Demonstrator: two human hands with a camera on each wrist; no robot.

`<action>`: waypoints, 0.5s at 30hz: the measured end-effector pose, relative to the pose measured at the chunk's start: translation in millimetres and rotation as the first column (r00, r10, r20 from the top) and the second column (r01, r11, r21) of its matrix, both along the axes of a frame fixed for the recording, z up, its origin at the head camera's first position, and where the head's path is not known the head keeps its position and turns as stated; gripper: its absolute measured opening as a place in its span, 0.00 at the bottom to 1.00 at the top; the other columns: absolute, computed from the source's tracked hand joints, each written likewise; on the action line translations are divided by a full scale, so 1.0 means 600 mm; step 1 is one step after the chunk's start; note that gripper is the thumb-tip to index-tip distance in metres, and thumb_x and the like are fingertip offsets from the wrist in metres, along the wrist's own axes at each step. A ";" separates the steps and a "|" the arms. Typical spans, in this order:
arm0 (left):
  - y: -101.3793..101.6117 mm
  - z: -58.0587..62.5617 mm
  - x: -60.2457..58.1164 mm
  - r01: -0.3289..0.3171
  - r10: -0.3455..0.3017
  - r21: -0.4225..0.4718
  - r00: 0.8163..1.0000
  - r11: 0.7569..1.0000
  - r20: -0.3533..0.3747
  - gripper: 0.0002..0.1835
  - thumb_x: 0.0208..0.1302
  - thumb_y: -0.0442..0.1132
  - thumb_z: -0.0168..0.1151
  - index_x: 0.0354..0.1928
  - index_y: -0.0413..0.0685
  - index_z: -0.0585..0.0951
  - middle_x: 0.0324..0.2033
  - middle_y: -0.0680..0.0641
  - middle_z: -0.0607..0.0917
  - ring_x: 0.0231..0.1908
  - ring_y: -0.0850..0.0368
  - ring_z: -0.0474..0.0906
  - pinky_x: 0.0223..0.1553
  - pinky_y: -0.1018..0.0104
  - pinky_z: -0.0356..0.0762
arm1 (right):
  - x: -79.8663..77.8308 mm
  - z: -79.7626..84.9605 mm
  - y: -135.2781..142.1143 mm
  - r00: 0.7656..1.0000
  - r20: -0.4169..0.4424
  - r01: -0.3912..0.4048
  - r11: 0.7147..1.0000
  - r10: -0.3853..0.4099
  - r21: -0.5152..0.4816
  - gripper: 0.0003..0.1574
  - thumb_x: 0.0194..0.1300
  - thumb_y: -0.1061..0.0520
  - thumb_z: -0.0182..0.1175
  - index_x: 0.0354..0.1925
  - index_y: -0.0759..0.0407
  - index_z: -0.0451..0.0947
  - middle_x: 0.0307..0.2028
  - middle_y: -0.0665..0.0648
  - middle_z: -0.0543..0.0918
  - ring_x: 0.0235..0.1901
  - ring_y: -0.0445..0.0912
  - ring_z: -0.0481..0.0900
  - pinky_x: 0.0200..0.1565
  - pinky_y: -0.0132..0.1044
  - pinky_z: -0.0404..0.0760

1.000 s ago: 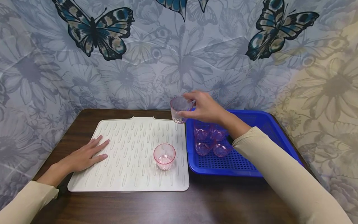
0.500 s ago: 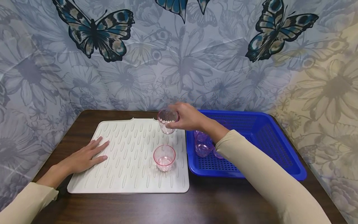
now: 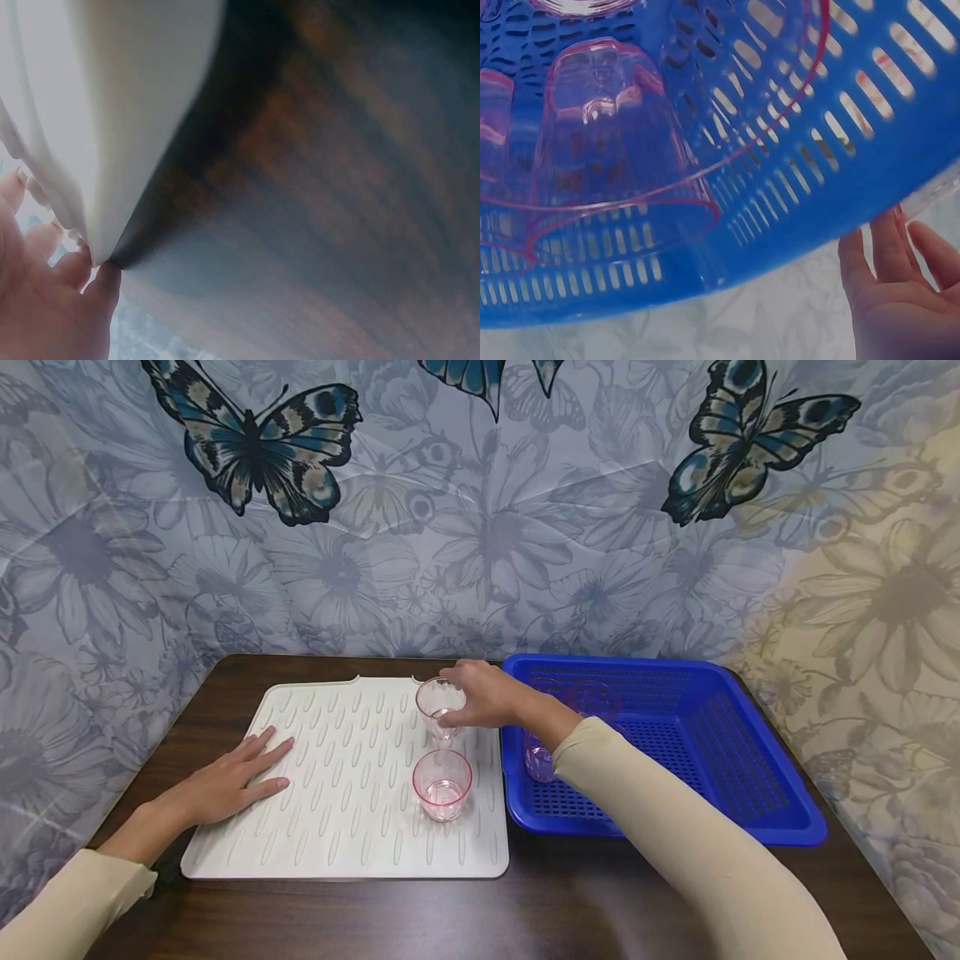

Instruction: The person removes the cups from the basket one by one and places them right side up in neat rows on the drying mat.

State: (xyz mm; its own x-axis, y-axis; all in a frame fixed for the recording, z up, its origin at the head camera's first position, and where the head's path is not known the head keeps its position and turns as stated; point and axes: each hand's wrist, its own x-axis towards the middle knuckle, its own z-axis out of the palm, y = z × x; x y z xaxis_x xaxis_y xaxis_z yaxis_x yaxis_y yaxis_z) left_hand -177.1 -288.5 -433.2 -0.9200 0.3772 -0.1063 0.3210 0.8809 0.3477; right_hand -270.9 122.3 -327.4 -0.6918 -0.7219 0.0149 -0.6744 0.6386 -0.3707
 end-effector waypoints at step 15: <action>-0.002 -0.002 -0.001 -0.005 0.005 0.003 1.000 1.000 0.001 0.39 0.72 0.63 0.51 0.77 0.50 0.60 0.75 0.30 0.51 0.71 0.22 0.46 0.63 0.25 0.50 | -0.006 -0.026 -0.002 1.000 0.017 -0.001 1.000 0.001 0.030 0.43 0.61 0.48 0.69 0.66 0.71 0.70 0.56 0.68 0.78 0.51 0.57 0.81 0.52 0.49 0.81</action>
